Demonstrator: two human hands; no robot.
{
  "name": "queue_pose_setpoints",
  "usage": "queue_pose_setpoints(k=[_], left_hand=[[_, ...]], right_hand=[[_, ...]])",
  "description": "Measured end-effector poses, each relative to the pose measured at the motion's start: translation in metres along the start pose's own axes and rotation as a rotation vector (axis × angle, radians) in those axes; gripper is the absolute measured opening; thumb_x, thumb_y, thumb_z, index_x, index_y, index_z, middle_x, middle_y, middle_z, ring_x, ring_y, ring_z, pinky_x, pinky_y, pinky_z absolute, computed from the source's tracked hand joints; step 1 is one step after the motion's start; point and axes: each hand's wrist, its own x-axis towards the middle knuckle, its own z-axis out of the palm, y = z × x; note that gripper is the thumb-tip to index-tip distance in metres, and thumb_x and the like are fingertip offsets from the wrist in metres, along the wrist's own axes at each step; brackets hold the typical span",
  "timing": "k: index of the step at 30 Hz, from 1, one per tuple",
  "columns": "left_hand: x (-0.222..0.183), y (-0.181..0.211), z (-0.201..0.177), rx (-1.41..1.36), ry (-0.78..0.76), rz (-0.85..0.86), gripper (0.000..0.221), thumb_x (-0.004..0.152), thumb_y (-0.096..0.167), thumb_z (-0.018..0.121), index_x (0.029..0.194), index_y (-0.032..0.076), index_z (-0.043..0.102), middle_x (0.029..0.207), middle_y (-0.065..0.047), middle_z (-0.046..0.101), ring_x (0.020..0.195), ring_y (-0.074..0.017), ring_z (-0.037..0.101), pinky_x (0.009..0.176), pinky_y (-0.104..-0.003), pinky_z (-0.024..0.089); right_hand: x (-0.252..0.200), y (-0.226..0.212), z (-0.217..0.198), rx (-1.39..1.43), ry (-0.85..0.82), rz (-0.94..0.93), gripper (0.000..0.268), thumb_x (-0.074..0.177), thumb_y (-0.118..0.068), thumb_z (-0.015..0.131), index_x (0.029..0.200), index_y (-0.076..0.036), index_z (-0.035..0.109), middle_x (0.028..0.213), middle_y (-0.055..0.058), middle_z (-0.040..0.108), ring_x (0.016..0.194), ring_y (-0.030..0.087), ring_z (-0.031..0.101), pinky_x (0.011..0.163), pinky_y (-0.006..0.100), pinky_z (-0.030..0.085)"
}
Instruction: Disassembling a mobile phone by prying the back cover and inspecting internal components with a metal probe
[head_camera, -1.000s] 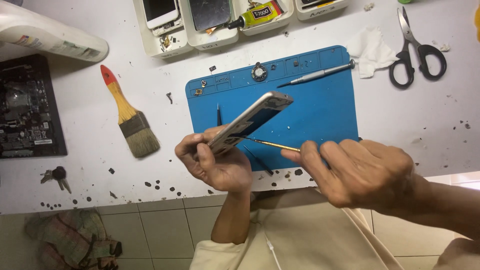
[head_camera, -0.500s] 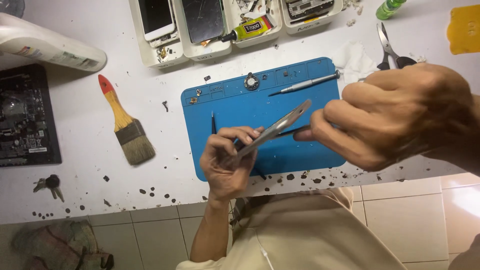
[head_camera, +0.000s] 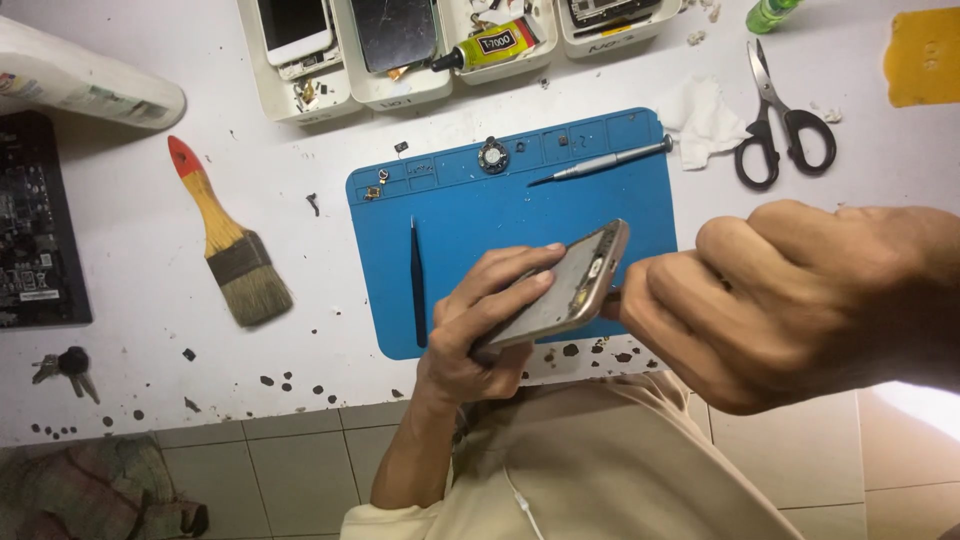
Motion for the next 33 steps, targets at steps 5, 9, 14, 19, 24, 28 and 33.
queue_pose_setpoints(k=[5,9,14,19,24,28,33], left_hand=[[-0.001,-0.002,0.008,0.046,0.166,0.05,0.03,0.11,0.016,0.055,0.137,0.003,0.056,0.136,-0.029,0.061,0.124,-0.0487,0.068,0.103,-0.056,0.063],[-0.003,-0.001,0.008,0.098,0.265,0.099,0.029,0.108,0.021,0.057,0.133,0.006,0.056,0.133,-0.029,0.062,0.121,-0.0452,0.068,0.1,-0.058,0.063],[0.0,0.0,0.009,0.133,0.291,0.116,0.03,0.106,0.023,0.06,0.133,0.009,0.057,0.133,-0.026,0.062,0.119,-0.0453,0.068,0.1,-0.056,0.063],[0.005,0.013,0.012,0.019,0.35,0.034,0.035,0.102,0.028,0.055,0.133,0.012,0.06,0.137,-0.023,0.062,0.126,-0.0386,0.065,0.111,-0.057,0.054],[0.004,0.013,0.011,-0.114,0.363,-0.016,0.044,0.11,0.053,0.056,0.129,0.014,0.065,0.133,-0.017,0.065,0.12,-0.0397,0.065,0.108,-0.057,0.056],[0.002,0.008,0.007,-0.159,0.354,0.005,0.04,0.109,0.05,0.059,0.126,0.015,0.066,0.13,-0.016,0.066,0.119,-0.0405,0.066,0.105,-0.056,0.057],[-0.002,0.003,0.007,-0.24,0.282,-0.026,0.023,0.113,0.025,0.055,0.135,0.022,0.06,0.139,-0.017,0.054,0.132,-0.0352,0.057,0.108,-0.046,0.06]], right_hand=[[-0.01,-0.019,0.005,-0.021,-0.077,0.092,0.058,0.121,-0.026,0.068,0.066,-0.013,0.055,0.053,-0.002,0.037,0.046,0.01,0.024,0.047,0.028,0.014],[-0.011,-0.038,0.004,-0.036,-0.006,0.215,0.043,0.114,-0.026,0.068,0.075,-0.01,0.067,0.056,-0.002,0.042,0.045,0.009,0.026,0.047,0.025,0.015],[-0.013,-0.061,0.0,-0.047,-0.034,0.289,0.035,0.109,-0.023,0.072,0.078,-0.008,0.07,0.054,-0.002,0.039,0.044,0.009,0.03,0.045,0.024,0.019],[-0.016,-0.077,0.0,-0.061,-0.059,0.328,0.036,0.11,-0.03,0.075,0.081,-0.01,0.072,0.053,-0.001,0.044,0.044,0.009,0.031,0.044,0.024,0.022],[-0.01,-0.074,-0.007,-0.069,-0.057,0.294,0.039,0.112,-0.028,0.072,0.08,-0.007,0.074,0.051,-0.001,0.041,0.043,0.009,0.03,0.044,0.024,0.02],[-0.006,-0.066,-0.015,-0.074,-0.083,0.255,0.034,0.112,-0.024,0.07,0.083,-0.008,0.075,0.051,-0.001,0.044,0.042,0.008,0.03,0.045,0.025,0.018],[0.0,-0.056,-0.024,-0.097,-0.101,0.195,0.033,0.111,-0.019,0.069,0.08,-0.008,0.071,0.051,-0.002,0.044,0.043,0.009,0.029,0.047,0.027,0.019]])
